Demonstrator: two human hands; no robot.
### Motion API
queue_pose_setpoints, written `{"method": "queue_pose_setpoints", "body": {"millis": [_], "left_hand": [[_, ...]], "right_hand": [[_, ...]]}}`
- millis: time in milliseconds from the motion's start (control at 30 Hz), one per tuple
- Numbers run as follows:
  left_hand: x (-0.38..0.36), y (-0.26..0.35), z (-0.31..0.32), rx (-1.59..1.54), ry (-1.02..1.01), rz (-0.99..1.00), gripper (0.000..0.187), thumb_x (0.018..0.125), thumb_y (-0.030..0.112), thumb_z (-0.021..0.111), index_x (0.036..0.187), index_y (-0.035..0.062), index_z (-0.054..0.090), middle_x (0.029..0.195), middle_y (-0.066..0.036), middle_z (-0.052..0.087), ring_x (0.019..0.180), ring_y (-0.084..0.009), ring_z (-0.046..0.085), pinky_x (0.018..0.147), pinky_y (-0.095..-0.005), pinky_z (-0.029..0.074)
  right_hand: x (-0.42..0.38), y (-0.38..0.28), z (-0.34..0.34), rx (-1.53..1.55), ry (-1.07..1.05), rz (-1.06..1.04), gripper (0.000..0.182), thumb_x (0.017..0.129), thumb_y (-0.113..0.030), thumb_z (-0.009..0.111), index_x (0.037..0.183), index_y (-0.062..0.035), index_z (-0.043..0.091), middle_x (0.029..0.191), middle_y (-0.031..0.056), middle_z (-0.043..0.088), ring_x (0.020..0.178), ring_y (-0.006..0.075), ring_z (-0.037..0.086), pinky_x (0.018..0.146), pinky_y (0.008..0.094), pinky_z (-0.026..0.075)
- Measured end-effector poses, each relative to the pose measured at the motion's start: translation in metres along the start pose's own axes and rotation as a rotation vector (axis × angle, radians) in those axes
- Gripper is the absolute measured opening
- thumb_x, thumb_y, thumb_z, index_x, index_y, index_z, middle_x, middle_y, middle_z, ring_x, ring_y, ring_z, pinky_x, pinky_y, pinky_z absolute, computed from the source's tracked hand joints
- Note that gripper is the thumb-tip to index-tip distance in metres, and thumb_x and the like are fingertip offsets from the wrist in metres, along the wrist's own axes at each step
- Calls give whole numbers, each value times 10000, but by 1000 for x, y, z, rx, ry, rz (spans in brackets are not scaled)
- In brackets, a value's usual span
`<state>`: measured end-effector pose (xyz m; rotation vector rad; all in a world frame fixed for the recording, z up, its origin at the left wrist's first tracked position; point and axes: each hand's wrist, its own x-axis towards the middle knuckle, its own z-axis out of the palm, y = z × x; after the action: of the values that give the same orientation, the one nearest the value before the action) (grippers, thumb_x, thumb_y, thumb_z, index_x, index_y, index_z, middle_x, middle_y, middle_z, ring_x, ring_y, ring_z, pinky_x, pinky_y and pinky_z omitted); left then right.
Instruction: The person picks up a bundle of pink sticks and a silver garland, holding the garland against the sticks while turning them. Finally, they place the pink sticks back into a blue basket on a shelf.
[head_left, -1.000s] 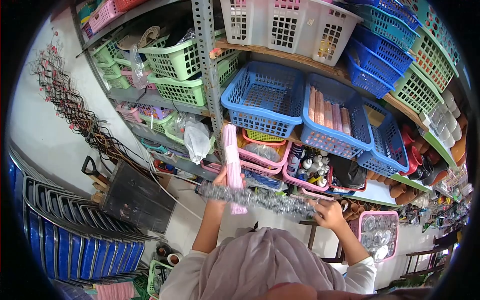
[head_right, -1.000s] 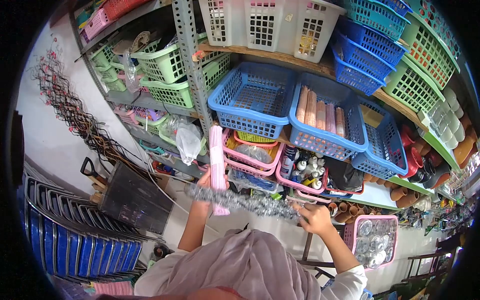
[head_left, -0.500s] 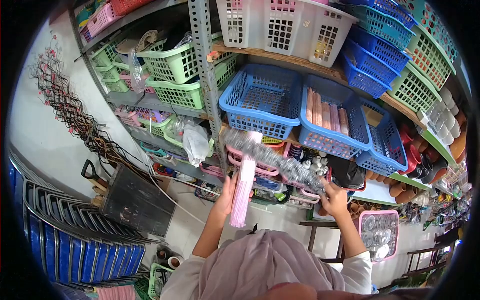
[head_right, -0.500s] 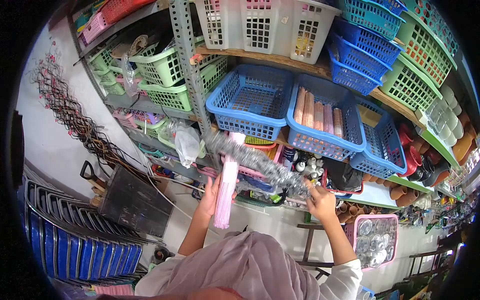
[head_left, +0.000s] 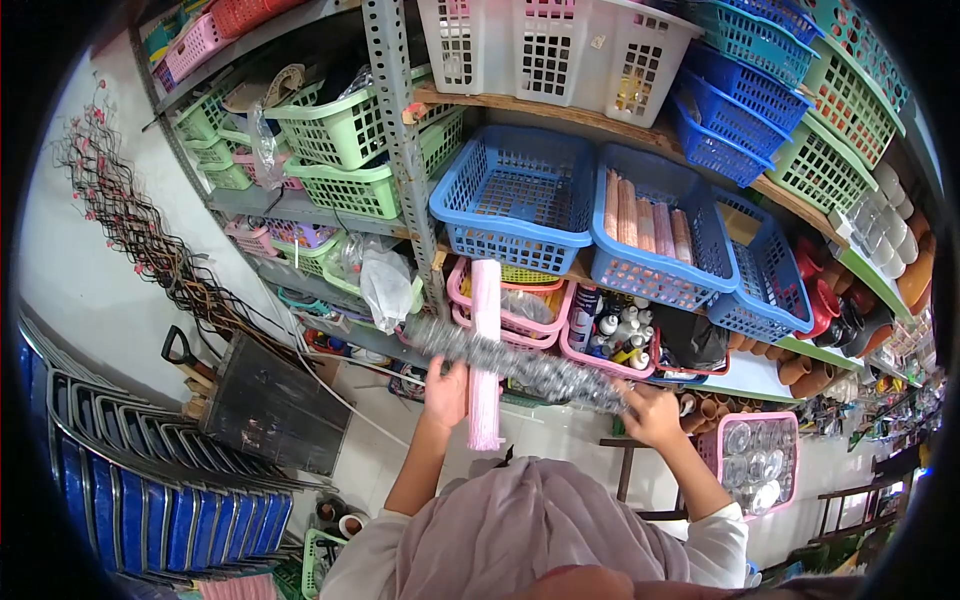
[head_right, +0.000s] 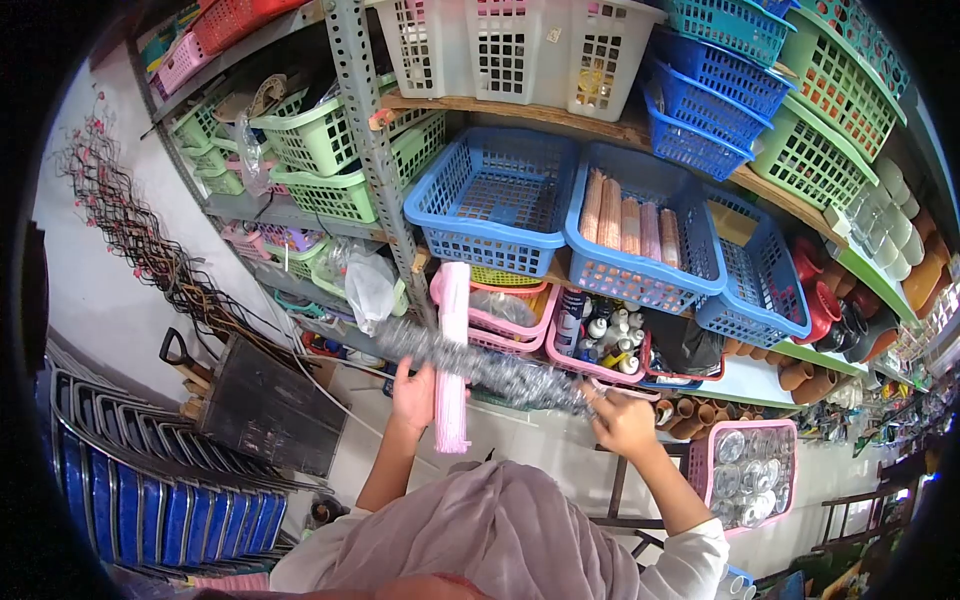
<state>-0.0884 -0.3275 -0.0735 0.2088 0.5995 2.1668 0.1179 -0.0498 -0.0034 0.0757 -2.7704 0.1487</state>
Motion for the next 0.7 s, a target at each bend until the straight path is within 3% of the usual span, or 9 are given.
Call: {"method": "queue_pose_setpoints", "body": {"millis": [100,200,300,333,400,433,533,567,700], "left_hand": [[3,5,-4,-267,-212,25,715,876,606,297,1466,210,213,1442,-168,332,986,-354,532,853,-505,440],[4,6,-12,-349,-115,66,575,927,466,330,1438,205,284,1436,-160,343,989,-342,535,850,-526,448],[7,5,-24,-16,-108,126,469,959,298,354,1415,192,324,1411,-135,390,1004,-307,556,876,-513,463],[11,3,-27,-56,-103,110,450,952,164,384,1400,179,342,1374,-108,442,1043,-275,568,906,-512,465],[14,-6,-38,-94,-12,59,440,940,128,418,1376,116,360,1327,-95,484,1083,-271,561,900,-483,477],[10,-10,-30,18,-64,131,434,935,200,480,1334,52,392,1281,-112,510,1106,-261,552,919,-432,475],[15,-18,-47,146,-40,57,491,920,332,527,1282,17,421,1204,-130,539,1070,-246,564,887,-416,487],[14,-21,-50,-65,-73,-2,381,941,330,510,1170,27,477,987,-112,594,862,-229,612,823,-399,506],[15,-23,-13,-259,12,29,396,948,344,496,1191,32,470,891,-80,563,843,-184,580,735,-309,498]], "right_hand": [[-14,-7,5,83,-76,-89,612,640,-212,650,1247,-228,571,631,31,510,513,225,546,444,364,442],[-20,-12,-2,102,-199,-206,614,642,-230,664,1248,-251,569,624,22,508,516,216,551,439,360,444],[-21,-5,-5,97,-138,-115,610,651,-209,661,1254,-233,565,636,33,528,530,230,561,453,362,451],[-20,-3,-3,97,-138,-113,610,651,-209,661,1254,-233,565,636,33,528,530,230,561,453,362,451],[-18,1,1,57,-72,95,597,650,-190,654,1241,-196,574,662,54,552,556,254,571,476,373,458],[-17,2,2,90,-29,126,577,647,-190,650,1220,-168,585,682,71,570,577,269,576,497,383,464],[-22,5,-1,128,-55,9,572,646,-204,651,1214,-167,587,674,68,560,581,267,578,508,380,466],[-25,8,0,141,-92,-58,565,648,-218,651,1210,-193,591,656,57,534,579,251,578,484,373,455],[-25,-2,-2,115,-184,-216,600,642,-233,652,1236,-259,570,616,30,481,519,223,550,433,357,432]]}}
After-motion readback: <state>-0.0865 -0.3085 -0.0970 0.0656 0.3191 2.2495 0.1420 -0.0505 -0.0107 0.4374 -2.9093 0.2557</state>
